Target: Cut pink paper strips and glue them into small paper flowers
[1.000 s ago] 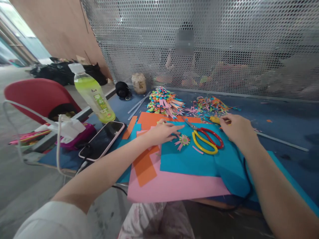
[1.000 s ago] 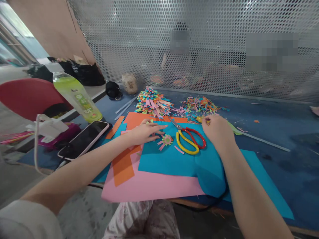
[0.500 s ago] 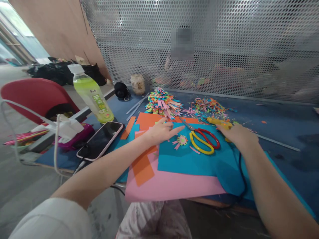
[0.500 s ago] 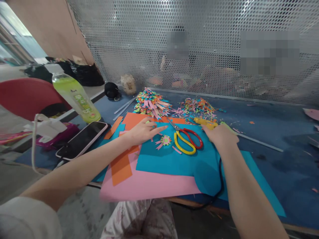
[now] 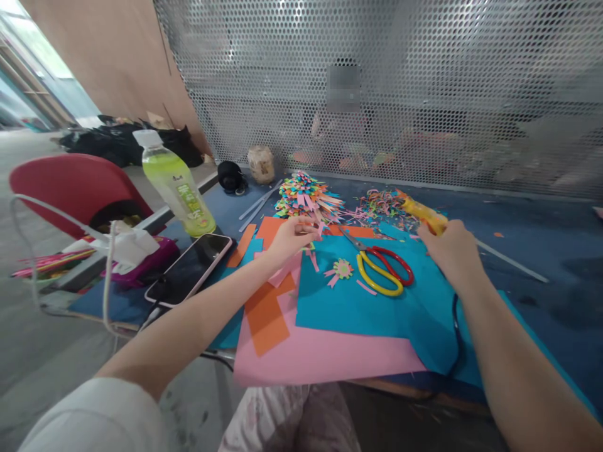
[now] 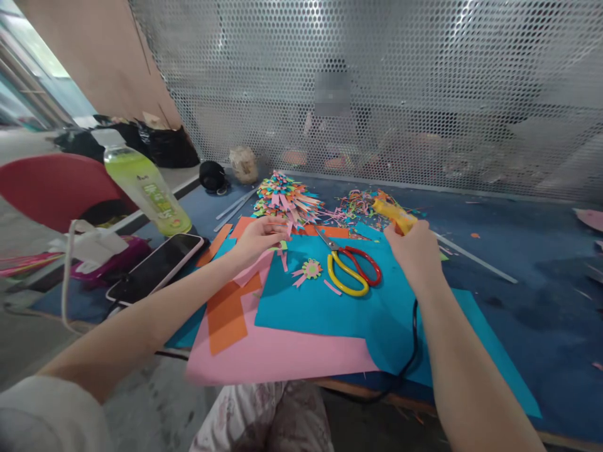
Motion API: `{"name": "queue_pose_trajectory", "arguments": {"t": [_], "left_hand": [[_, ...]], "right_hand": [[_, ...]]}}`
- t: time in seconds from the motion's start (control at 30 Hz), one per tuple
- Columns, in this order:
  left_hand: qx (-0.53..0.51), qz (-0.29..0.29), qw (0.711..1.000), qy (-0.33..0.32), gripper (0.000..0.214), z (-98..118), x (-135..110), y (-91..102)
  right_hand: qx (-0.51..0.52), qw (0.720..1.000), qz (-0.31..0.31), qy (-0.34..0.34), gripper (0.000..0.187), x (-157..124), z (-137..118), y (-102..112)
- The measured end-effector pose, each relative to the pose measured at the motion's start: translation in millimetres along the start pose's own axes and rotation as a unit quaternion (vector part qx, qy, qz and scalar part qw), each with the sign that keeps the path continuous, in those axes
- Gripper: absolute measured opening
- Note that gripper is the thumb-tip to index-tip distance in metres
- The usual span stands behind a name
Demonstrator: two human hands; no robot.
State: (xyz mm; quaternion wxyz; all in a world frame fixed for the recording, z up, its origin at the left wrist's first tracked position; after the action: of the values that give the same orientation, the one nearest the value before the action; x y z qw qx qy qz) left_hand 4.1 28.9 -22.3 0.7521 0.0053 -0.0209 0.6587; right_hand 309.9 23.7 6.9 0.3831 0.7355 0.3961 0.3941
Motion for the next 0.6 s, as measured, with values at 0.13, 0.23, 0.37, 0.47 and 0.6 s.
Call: {"name": "queue_pose_trajectory", "arguments": {"t": [0.13,0.23,0.37,0.47,0.6], "left_hand": [[-0.027,-0.005,1.000,-0.001,0.042,0,-2,-0.9],[-0.041,-0.010,0.999,-0.011,0.041,1,-5,-3.0],[-0.039,-0.004,0.999,-0.019,0.040,4,-8,-5.1],[-0.033,-0.005,0.999,-0.023,0.038,5,-8,-5.2],[-0.029,-0.017,0.999,-0.022,0.036,6,-9,-4.8]], "right_hand": [[0.053,0.985,0.102,0.125,0.043,-8,-11,-3],[0.054,0.961,0.122,0.240,0.045,-16,-18,-13],[0.037,0.924,0.136,0.356,0.043,-24,-23,-20],[0.032,0.912,0.141,0.385,0.038,-26,-24,-21],[0.018,0.906,0.143,0.399,0.034,-27,-25,-19]]}}
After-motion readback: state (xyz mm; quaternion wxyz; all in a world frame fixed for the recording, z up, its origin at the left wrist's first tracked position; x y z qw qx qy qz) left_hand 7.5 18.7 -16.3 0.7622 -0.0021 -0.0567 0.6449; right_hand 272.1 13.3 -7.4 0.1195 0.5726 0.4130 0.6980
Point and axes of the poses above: each hand's wrist, its own x-axis towards the middle knuckle, its own y-axis out of the back of the hand, z = x × y, the point moved 1 cm from there along x, towards the middle knuckle, and after that the axes turned 2 degrees about y, right-handed, at the moved point
